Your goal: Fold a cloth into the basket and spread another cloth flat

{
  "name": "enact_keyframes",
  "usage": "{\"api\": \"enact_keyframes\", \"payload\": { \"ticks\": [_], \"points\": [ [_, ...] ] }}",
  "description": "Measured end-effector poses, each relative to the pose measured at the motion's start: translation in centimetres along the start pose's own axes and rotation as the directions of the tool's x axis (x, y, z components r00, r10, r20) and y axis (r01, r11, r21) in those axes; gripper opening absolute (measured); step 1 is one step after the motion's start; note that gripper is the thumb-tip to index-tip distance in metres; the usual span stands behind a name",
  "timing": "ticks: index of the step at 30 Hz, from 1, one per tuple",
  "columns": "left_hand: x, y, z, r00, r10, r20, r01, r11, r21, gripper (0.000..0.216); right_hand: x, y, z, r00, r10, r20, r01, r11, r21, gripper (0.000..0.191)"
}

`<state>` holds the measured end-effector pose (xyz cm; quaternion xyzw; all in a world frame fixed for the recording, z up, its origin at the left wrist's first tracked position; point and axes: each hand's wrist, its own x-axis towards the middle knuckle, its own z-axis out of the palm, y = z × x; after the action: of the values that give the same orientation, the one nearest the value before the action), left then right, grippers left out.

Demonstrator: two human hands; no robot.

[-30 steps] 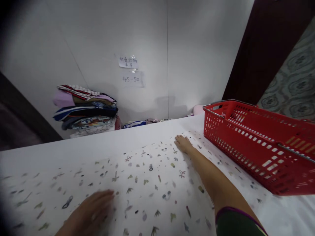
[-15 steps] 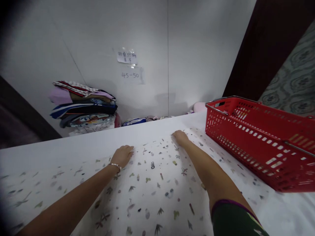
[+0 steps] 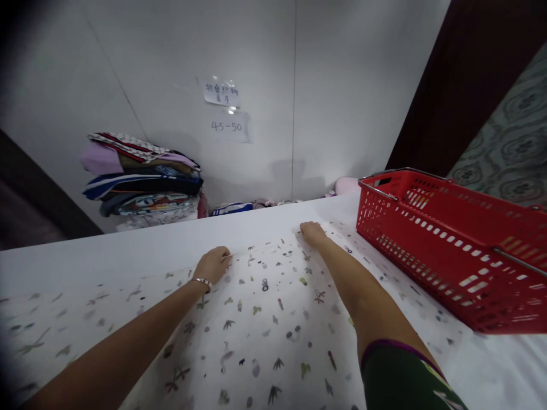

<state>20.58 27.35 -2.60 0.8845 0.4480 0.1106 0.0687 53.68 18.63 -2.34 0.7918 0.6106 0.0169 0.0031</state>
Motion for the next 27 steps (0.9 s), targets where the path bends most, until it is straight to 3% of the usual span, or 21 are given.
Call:
{"api": "enact_keyframes", "payload": {
  "ticks": [2,5,8,11,15,18,21,27],
  "points": [
    [0.0,0.1,-0.3,0.999,0.037,-0.031,-0.036,0.999,0.03,0.012,-0.1,0.0,-0.1,1.0,0.005,-0.019,-0.006,1.0,-0.007,0.023],
    [-0.5,0.2,-0.6,0.982,0.186,-0.029,-0.182,0.977,0.11,0.014,-0.4,0.2,0.2,0.999,-0.021,-0.046,0.021,1.0,-0.01,0.025],
    [-1.6,0.1,-0.6,0.926,0.371,0.068,-0.377,0.908,0.181,0.019,-1.1,0.4,0.7,0.996,-0.053,-0.074,0.052,0.999,-0.008,0.022],
    [-2.5,-0.2,-0.5,0.891,0.433,0.139,-0.452,0.876,0.167,0.022,-1.9,0.7,1.3,0.993,-0.064,-0.097,0.064,0.998,0.002,0.021],
    [-2.4,-0.4,-0.1,0.932,0.343,0.113,-0.352,0.933,0.075,0.02,-2.2,0.8,1.6,0.993,-0.064,-0.097,0.068,0.997,0.036,0.023],
    [-1.2,-0.4,0.1,0.987,0.137,0.08,-0.136,0.991,-0.016,0.017,-1.5,0.6,1.4,0.996,-0.031,-0.08,0.036,0.997,0.064,0.027],
    [0.2,-0.1,0.3,0.994,-0.042,0.106,0.049,0.996,-0.072,0.019,-0.6,0.3,1.1,0.999,0.014,-0.052,-0.009,0.997,0.082,0.029],
    [1.8,0.4,0.4,0.989,-0.072,0.131,0.065,0.996,0.056,0.025,0.5,-0.4,0.8,0.996,0.09,-0.006,-0.089,0.991,0.099,0.028]
  ]
}}
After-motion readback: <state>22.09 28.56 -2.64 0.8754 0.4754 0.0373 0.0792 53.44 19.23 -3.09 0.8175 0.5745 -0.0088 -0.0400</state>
